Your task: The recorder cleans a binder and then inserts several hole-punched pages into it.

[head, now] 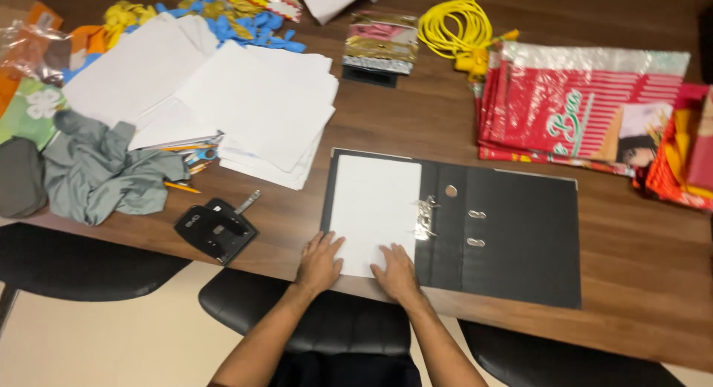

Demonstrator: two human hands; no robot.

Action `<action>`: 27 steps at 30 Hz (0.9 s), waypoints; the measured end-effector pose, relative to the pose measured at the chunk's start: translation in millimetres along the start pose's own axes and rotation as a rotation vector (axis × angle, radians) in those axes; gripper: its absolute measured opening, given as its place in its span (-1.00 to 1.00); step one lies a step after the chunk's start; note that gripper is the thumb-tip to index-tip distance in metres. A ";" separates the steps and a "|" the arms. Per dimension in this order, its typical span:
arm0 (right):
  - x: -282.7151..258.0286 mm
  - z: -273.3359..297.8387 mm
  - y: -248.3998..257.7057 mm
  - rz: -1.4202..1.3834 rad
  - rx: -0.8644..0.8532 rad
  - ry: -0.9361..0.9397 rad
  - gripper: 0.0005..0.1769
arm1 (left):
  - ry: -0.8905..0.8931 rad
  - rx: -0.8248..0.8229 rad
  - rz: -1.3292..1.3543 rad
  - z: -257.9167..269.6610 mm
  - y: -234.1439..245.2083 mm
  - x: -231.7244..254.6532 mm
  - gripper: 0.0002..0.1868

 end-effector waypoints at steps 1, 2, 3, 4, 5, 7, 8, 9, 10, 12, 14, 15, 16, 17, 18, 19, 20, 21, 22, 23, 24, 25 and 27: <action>-2.5 -1.7 0.7 0.004 -0.007 0.016 -0.33 | 0.013 0.012 0.004 -1.6 3.7 -3.9 -0.40; -4.8 -1.3 -1.9 0.059 -0.091 0.019 -0.34 | 0.038 0.057 0.075 -2.2 8.6 -8.7 -0.48; -6.4 -1.6 -4.8 0.116 -0.173 0.023 -0.34 | 0.061 0.103 0.147 -3.3 12.9 -14.0 -0.56; -10.6 -2.6 -5.8 0.116 -0.181 0.032 -0.34 | 0.072 0.108 0.146 -4.5 19.2 -20.9 -0.56; -12.4 -4.4 -6.8 0.103 -0.177 -0.025 -0.36 | 0.172 0.082 0.246 -5.9 23.6 -30.2 -0.60; -18.6 -6.7 -10.9 0.097 -0.176 -0.086 -0.37 | 0.271 0.053 0.352 -10.1 23.9 -47.1 -0.65; -25.3 -9.1 -13.1 0.073 -0.112 -0.079 -0.40 | 0.299 0.129 0.364 -13.2 23.6 -57.6 -0.71; -31.9 -11.5 -15.1 0.049 -0.048 -0.072 -0.43 | 0.327 0.206 0.374 -16.3 23.3 -67.8 -0.77; -47.3 -14.8 -14.7 0.052 -0.047 -0.072 -0.43 | 0.326 0.206 0.377 -27.8 20.5 -78.3 -0.77; -76.6 -19.8 -13.7 -0.041 -0.063 -0.158 -0.46 | 0.184 0.383 0.294 -49.7 21.5 -95.4 -0.74; -102.2 -24.1 -20.4 -0.081 -0.071 -0.169 -0.46 | 0.214 0.396 0.236 -83.8 41.3 -101.3 -0.61; -114.4 -24.9 -22.9 -0.123 -0.077 -0.180 -0.47 | 0.242 0.409 0.174 -99.8 51.3 -103.3 -0.47; -123.1 -27.7 -27.6 -0.121 -0.070 -0.182 -0.47 | 0.236 0.410 0.178 -117.2 62.7 -103.1 -0.47; -131.6 -30.4 -31.6 -0.137 -0.060 -0.176 -0.47 | 0.271 0.323 0.135 -134.5 71.5 -102.9 -0.33; -141.1 -30.7 -36.6 -0.155 -0.050 -0.173 -0.48 | 0.305 0.233 0.088 -149.3 80.5 -103.4 -0.17; -140.4 -32.2 -41.7 -0.156 -0.045 -0.179 -0.48 | 0.298 0.230 0.088 -161.1 84.4 -105.4 -0.17; -142.2 -30.6 -48.5 -0.168 -0.029 -0.160 -0.49 | 0.258 0.193 -0.020 -169.9 87.9 -108.3 -0.12; -143.4 -29.1 -55.5 -0.180 -0.012 -0.141 -0.50 | 0.218 0.156 -0.127 -178.9 90.6 -110.8 -0.07; -149.7 -33.0 -55.2 -0.181 -0.012 -0.149 -0.50 | 0.214 0.148 -0.128 -180.0 84.9 -117.7 -0.07; -156.2 -37.1 -54.6 -0.174 -0.002 -0.129 -0.49 | 0.208 0.104 -0.097 -181.0 77.6 -124.3 -0.19; -159.8 -41.5 -51.3 -0.160 0.008 -0.108 -0.47 | 0.202 0.061 -0.061 -182.5 68.3 -127.5 -0.30; -166.8 -43.5 -49.1 -0.156 0.009 -0.114 -0.47 | 0.199 0.056 -0.056 -176.2 61.5 -131.3 -0.30; -167.8 -44.8 -46.1 -0.256 -0.093 -0.535 -0.46 | 0.152 0.074 -0.013 -165.7 47.3 -133.8 -0.48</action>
Point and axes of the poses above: each hand's wrist, its own z-axis away from the middle knuckle, its own y-axis out of the back of the hand, x = y × z, the point moved 3 cm from there along -z, towards the middle knuckle, and after that the axes turned 10 degrees about x, right-handed, at the moved point
